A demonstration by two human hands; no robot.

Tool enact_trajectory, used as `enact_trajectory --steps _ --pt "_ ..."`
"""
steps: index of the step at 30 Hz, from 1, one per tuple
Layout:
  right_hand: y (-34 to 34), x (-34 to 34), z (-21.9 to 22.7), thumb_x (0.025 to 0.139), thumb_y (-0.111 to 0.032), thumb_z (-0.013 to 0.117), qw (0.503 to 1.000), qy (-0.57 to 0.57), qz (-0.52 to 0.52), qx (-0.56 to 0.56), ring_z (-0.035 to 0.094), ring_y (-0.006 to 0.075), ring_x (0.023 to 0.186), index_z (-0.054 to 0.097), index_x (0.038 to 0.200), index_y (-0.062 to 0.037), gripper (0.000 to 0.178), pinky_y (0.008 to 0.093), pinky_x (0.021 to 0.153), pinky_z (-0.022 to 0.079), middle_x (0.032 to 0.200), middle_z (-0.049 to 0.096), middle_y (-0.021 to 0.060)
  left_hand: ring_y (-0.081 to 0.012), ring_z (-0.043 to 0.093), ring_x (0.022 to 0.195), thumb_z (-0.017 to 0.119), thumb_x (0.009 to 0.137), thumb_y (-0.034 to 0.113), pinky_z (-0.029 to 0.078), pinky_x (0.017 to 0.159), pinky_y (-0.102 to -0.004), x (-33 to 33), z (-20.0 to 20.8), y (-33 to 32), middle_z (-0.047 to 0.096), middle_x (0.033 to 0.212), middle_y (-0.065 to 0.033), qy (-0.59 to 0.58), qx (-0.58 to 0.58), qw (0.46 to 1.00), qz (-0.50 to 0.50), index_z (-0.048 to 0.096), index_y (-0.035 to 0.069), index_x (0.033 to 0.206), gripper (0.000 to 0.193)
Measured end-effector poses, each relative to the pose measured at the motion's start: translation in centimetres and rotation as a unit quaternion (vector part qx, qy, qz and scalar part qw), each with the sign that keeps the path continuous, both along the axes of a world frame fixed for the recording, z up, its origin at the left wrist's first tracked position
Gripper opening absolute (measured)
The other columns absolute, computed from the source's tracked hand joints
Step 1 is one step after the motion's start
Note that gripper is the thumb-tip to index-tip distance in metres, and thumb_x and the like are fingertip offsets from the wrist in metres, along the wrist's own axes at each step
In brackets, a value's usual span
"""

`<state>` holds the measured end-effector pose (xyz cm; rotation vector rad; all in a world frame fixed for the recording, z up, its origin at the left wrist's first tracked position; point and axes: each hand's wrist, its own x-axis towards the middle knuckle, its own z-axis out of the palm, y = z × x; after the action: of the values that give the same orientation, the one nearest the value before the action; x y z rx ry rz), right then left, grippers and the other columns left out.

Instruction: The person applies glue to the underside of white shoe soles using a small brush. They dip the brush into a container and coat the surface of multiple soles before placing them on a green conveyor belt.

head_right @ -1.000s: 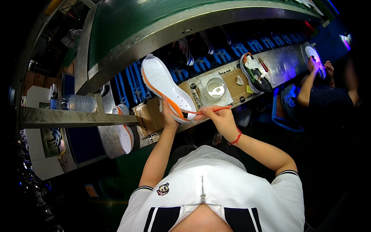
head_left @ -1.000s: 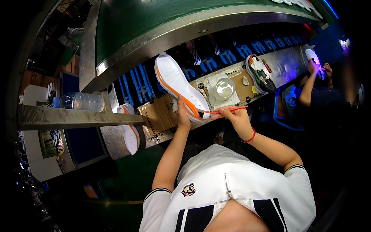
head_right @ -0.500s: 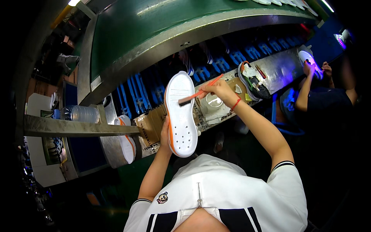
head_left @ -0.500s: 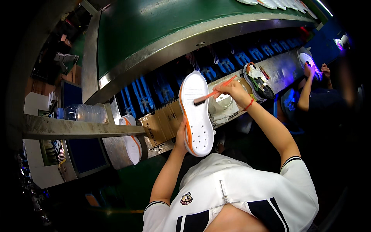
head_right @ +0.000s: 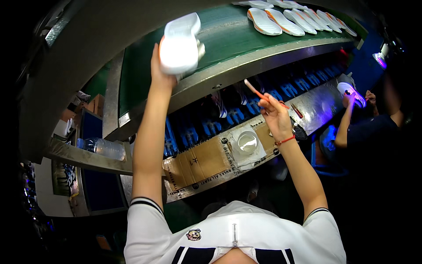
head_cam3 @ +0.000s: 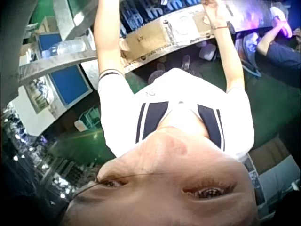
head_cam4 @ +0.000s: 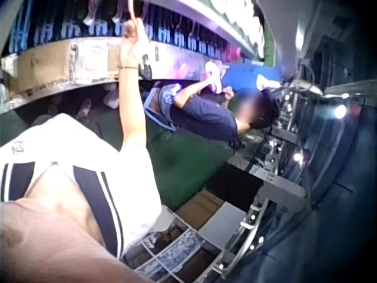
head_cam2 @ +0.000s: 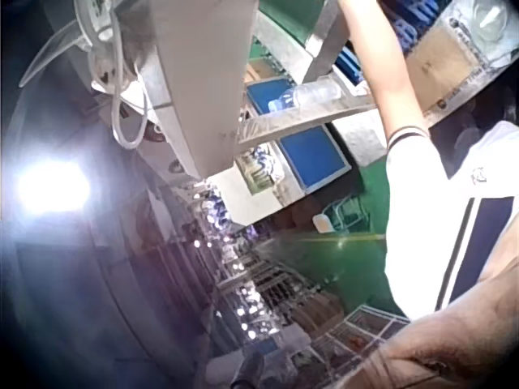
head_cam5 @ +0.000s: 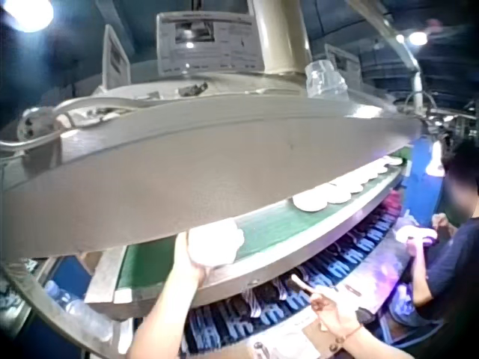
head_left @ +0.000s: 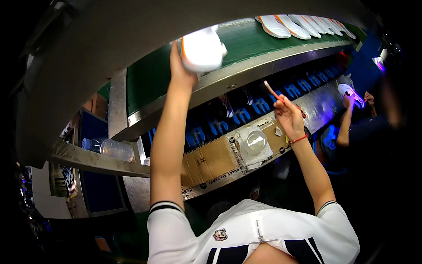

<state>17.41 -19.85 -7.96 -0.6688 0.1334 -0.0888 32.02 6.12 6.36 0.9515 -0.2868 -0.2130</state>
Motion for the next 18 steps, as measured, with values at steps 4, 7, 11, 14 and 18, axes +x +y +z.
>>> enact_trajectory --steps 4,7,11,14,18 --pt "1.2 -3.4 -4.4 0.089 -0.018 0.057 0.993 0.061 0.105 0.006 0.062 0.0149 0.085 0.06 0.105 -0.0039 0.021 0.0261 0.074 0.042 0.088 0.068 0.0062 -0.0438 0.048 0.116 0.029 0.091 0.06 0.047 0.09 -0.0547 4.0 -1.5 0.7 0.047 0.126 -0.0282 0.216 -0.162 0.952 -0.145 0.038 -0.004 0.13 0.075" --pt "1.3 -7.2 -7.9 0.089 -0.018 0.058 0.977 0.176 0.118 -0.008 0.061 0.0152 0.082 0.06 0.104 -0.0038 0.021 0.0263 0.072 0.043 0.087 0.068 0.0069 -0.0314 0.064 0.093 0.044 0.091 0.053 0.054 0.077 -0.0447 -6.8 -8.2 0.9 0.061 0.109 -0.0205 0.162 0.018 0.96 -0.226 0.051 -0.002 0.119 0.062" --pt "1.2 -10.6 -11.8 0.089 -0.017 0.058 0.961 0.232 0.149 0.023 0.062 0.0171 0.082 0.06 0.104 -0.0033 0.021 0.0269 0.069 0.044 0.087 0.068 0.008 -0.0157 0.065 0.077 0.051 0.095 0.018 0.053 0.066 -0.026 -20.6 -21.2 7.5 0.066 0.1 -0.011 0.099 0.28 0.953 -0.056 0.052 -0.001 0.12 0.032" --pt "1.3 -12.1 -13.0 0.089 -0.017 0.058 0.951 0.273 0.141 0.01 0.062 0.0172 0.082 0.06 0.104 -0.0029 0.02 0.0265 0.069 0.045 0.085 0.068 0.008 -0.0119 0.061 0.079 0.049 0.095 0.023 0.05 0.069 -0.0251 -27.5 -28.3 16.4 0.065 0.093 -0.0065 0.14 0.398 0.842 0.335 0.056 0.003 0.114 0.028" --pt "2.3 -12.9 -13.9 0.089 -0.016 0.058 0.945 0.286 0.157 0.022 0.063 0.0169 0.081 0.06 0.105 -0.0029 0.021 0.0257 0.067 0.045 0.085 0.069 0.0079 -0.0301 0.06 0.096 0.064 0.084 0.04 0.044 0.084 -0.0366 -29.4 -31.2 28.2 0.063 0.103 -0.0184 0.08 0.653 0.501 0.563 0.048 0.002 0.127 0.06"
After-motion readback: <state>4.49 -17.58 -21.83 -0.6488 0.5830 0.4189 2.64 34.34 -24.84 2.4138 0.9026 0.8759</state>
